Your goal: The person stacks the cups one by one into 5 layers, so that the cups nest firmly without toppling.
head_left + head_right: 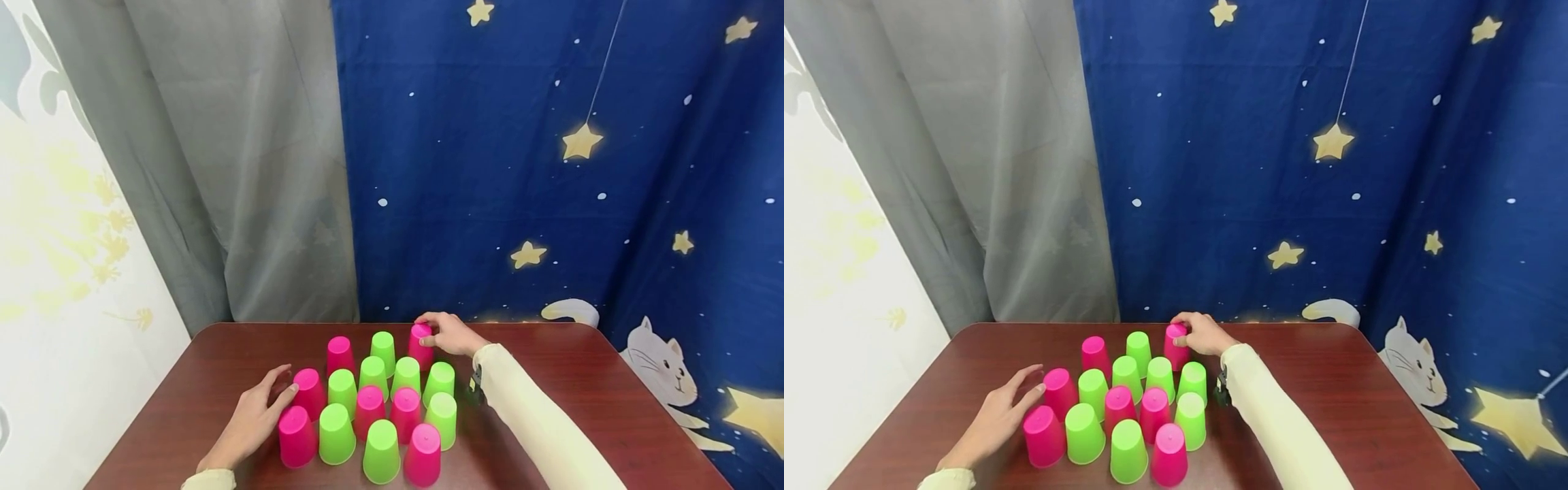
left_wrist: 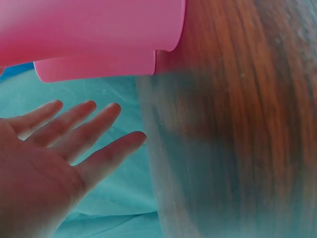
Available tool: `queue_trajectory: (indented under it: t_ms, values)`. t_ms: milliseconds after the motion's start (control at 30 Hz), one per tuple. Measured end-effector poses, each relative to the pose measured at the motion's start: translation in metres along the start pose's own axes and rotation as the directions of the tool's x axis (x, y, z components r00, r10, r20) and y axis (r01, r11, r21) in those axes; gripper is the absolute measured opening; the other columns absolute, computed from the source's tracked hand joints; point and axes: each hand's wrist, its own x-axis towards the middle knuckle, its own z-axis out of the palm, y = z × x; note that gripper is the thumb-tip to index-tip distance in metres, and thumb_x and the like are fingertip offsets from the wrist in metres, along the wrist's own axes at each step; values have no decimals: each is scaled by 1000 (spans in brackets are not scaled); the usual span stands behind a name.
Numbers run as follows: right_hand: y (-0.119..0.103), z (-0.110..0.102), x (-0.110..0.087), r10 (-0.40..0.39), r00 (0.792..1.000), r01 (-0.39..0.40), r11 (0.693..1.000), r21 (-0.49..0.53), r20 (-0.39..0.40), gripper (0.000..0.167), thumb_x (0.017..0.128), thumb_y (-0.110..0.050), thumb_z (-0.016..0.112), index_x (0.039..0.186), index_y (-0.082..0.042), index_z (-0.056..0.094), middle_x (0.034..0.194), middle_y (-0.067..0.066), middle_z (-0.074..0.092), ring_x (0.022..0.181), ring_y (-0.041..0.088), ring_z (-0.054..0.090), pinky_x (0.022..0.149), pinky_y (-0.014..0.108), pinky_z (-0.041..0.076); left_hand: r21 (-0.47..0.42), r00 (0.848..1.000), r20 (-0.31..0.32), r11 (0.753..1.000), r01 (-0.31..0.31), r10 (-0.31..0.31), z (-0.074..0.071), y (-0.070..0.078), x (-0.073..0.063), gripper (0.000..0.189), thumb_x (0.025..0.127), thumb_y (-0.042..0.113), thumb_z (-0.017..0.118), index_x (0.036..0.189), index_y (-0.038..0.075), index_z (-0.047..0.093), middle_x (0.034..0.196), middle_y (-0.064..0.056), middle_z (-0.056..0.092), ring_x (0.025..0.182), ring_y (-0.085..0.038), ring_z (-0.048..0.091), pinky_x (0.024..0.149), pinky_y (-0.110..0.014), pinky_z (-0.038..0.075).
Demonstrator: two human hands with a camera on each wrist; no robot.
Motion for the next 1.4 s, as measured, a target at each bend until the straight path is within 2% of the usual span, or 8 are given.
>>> queue_trajectory:
  t_ms: [233, 400, 600, 733, 867, 1000, 1200, 1400]
  values:
    - [-8, -7, 30, 51, 999, -51, 997, -54, -9, 38, 88, -11, 73, 125, -5, 66, 118, 15, 72, 105, 25, 68, 94, 39, 56, 4, 999, -16, 999, -33, 33, 1, -2, 1, 55, 100, 41, 58, 144, 8, 50, 135, -15, 64, 120, -30, 66, 102, -47, 54]
    - [-12, -3, 48, 96, 995, -97, 993, -71, -17, 35, 85, -10, 76, 120, -6, 68, 113, 14, 73, 100, 23, 67, 90, 36, 56, 12, 999, -10, 999, -48, 48, 2, 0, 3, 52, 99, 39, 62, 140, 9, 53, 127, -12, 69, 112, -24, 70, 96, -43, 57]
    - [-16, 9, 65, 108, 994, -106, 986, -130, 5, 34, 85, -12, 79, 117, -9, 69, 110, 10, 73, 96, 20, 64, 88, 32, 54, 8, 999, -1, 999, -37, 37, 1, -1, 5, 48, 97, 37, 65, 137, 12, 56, 121, -8, 72, 105, -19, 72, 90, -34, 60]
    - [-21, 11, 74, 136, 990, -130, 978, -164, 23, 35, 86, -13, 79, 119, -10, 68, 110, 10, 72, 97, 21, 62, 89, 32, 53, 5, 1000, 16, 1000, -25, 25, 1, 0, 8, 45, 96, 37, 66, 134, 16, 58, 116, -2, 73, 101, -12, 70, 86, -25, 58]
    - [-24, 13, 83, 162, 986, -152, 974, -170, 45, 34, 86, -15, 78, 119, -10, 68, 109, 10, 71, 99, 22, 61, 89, 33, 53, 9, 999, 19, 999, -33, 33, 1, 0, 10, 42, 96, 36, 67, 132, 18, 60, 114, 1, 73, 101, -10, 70, 85, -22, 57]
    - [-26, 14, 89, 152, 987, -143, 975, -169, 42, 34, 86, -15, 78, 118, -9, 68, 107, 10, 70, 96, 22, 62, 84, 30, 54, 12, 999, 15, 999, -50, 50, 0, 2, 10, 42, 95, 35, 68, 131, 16, 61, 112, 0, 74, 98, -11, 70, 84, -24, 58]
    - [-30, 20, 91, 172, 985, -168, 968, -186, 7, 37, 88, -17, 77, 123, -10, 66, 115, 12, 69, 103, 24, 59, 91, 33, 54, 22, 999, 31, 999, -32, 32, -1, 5, 12, 43, 94, 37, 69, 132, 18, 60, 112, 2, 73, 97, -8, 69, 83, -21, 57]
    - [-29, 22, 88, 193, 981, -191, 959, -210, -8, 41, 90, -21, 76, 127, -10, 64, 119, 12, 67, 105, 26, 57, 94, 36, 53, 36, 999, 28, 998, -46, 45, 3, 6, 18, 40, 93, 36, 71, 129, 21, 62, 107, 3, 73, 92, -6, 65, 80, -22, 55]
